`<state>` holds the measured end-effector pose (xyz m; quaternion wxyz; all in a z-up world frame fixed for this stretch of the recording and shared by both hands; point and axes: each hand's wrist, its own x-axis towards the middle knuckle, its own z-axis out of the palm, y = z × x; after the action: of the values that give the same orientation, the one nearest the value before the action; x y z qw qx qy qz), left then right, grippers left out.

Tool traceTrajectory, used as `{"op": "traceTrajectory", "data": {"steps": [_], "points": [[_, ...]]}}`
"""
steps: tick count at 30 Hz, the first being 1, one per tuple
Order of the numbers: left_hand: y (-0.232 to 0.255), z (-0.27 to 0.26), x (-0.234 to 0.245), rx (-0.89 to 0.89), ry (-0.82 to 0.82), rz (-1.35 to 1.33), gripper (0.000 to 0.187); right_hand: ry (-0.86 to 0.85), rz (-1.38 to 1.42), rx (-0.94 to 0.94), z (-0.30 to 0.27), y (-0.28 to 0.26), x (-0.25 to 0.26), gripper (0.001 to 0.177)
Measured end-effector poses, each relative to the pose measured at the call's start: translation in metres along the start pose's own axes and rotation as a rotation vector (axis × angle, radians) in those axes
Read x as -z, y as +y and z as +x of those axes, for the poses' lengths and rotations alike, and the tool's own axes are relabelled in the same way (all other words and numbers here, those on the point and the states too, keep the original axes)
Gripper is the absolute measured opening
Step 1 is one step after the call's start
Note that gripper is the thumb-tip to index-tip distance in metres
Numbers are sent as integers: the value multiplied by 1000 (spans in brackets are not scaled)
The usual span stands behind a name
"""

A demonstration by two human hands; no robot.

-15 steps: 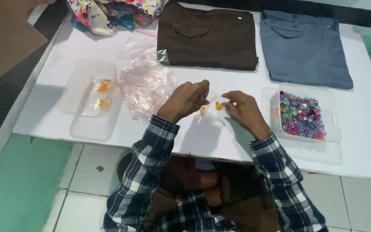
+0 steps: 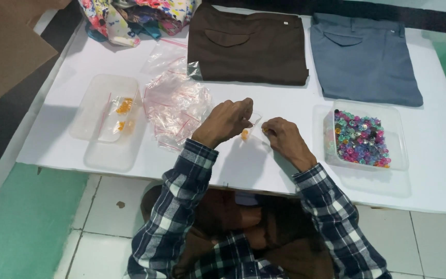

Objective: Picking up small buttons from a container and placing them into small plastic bags.

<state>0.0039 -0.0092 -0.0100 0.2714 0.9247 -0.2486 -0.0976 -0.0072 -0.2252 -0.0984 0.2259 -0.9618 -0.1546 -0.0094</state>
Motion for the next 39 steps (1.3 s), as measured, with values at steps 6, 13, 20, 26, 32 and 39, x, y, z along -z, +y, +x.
{"op": "traceTrajectory", "data": {"steps": [6, 13, 20, 26, 32, 39], "points": [[3, 0, 3, 28, -22, 10, 25, -28, -136, 62, 3, -3, -1, 23], [-5, 3, -3, 13, -14, -18, 24, 44, 240, -58, 1, -1, 19, 25], [-2, 8, -6, 16, -12, -18, 24, 157, 557, -45, 2, -14, 56, 23], [10, 2, 1, -9, -18, -17, 24, 164, 589, 64, 7, -45, 69, 21], [6, 7, -3, -12, -13, -30, 22, 137, 466, 102, 9, -48, 66, 23], [6, 4, -1, -16, -14, -60, 20, 193, 399, 125, 2, -51, 69, 22]]}}
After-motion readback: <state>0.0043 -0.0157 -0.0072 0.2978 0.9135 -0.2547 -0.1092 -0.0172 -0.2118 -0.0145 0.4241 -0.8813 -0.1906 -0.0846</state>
